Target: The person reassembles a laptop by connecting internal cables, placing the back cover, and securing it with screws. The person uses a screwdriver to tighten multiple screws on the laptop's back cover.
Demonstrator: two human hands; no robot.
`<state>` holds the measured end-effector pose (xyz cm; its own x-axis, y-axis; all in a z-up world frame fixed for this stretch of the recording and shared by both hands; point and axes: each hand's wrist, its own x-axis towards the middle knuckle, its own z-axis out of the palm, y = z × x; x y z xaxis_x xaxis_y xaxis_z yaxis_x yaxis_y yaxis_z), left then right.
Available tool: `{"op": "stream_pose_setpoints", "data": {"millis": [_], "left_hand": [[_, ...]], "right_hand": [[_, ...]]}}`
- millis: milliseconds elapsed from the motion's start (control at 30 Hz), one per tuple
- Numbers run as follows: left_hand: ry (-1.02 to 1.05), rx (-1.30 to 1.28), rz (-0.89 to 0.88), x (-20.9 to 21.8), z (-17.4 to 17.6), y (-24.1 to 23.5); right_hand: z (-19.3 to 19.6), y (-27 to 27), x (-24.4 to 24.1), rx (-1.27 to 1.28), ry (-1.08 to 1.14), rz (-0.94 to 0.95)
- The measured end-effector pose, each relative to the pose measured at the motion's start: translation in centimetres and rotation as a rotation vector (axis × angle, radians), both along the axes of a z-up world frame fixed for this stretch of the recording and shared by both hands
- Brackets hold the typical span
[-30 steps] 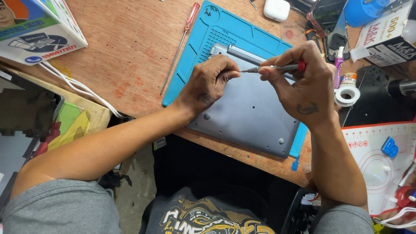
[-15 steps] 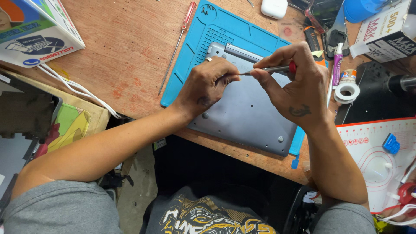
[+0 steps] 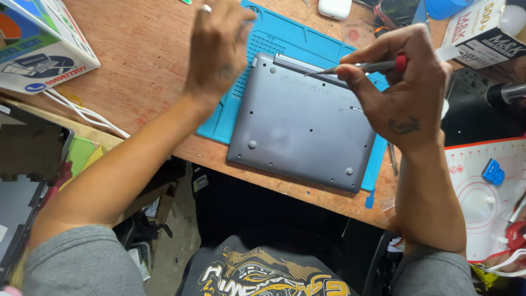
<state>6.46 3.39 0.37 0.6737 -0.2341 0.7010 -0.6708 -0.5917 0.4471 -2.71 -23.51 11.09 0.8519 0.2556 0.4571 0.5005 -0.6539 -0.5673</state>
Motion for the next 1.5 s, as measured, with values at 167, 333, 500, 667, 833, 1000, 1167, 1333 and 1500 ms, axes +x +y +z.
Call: {"op": "stream_pose_setpoints", "data": {"millis": [167,333,500,667,833,1000,1167,1333,1500], "left_hand": [[0.031,0.103,0.115,2.8,-1.9,0.8],[0.008,0.082,0.089,4.9,-3.9,-0.1],[0.100,0.081,0.098,6.0,-4.5,0.0],[0.035,0.081,0.056,6.0,-4.2,0.6],[-0.021,0.122,0.010,6.0,-4.2,0.5],[-0.046,0.127,0.004,5.5,-3.9,0.4],[-0.024,0.148,0.013,4.9,-3.5,0.4],[-0.054,0.194,0.020,4.5,-3.1,0.2],[-0.016,0.199,0.014,4.2,-2.6,0.1]], "right_hand": [[0.7,-2.7,-0.2,0.043,-0.067,0.118],[2.1,-4.5,-0.8,0.070,0.050,-0.014],[3.6,-5.8,-1.4,-0.186,-0.056,-0.041],[3.8,-5.7,-1.2,-0.192,0.064,-0.091],[3.3,-7.4,-1.6,-0.345,-0.031,-0.063],[0.9,-8.6,-2.4,-0.256,0.064,-0.163],[-1.4,-9.9,-2.9,-0.197,0.014,-0.166],[-2.5,-10.6,-3.5,-0.160,0.100,-0.226],[-3.1,-10.6,-3.5,-0.185,0.036,-0.172]]}}
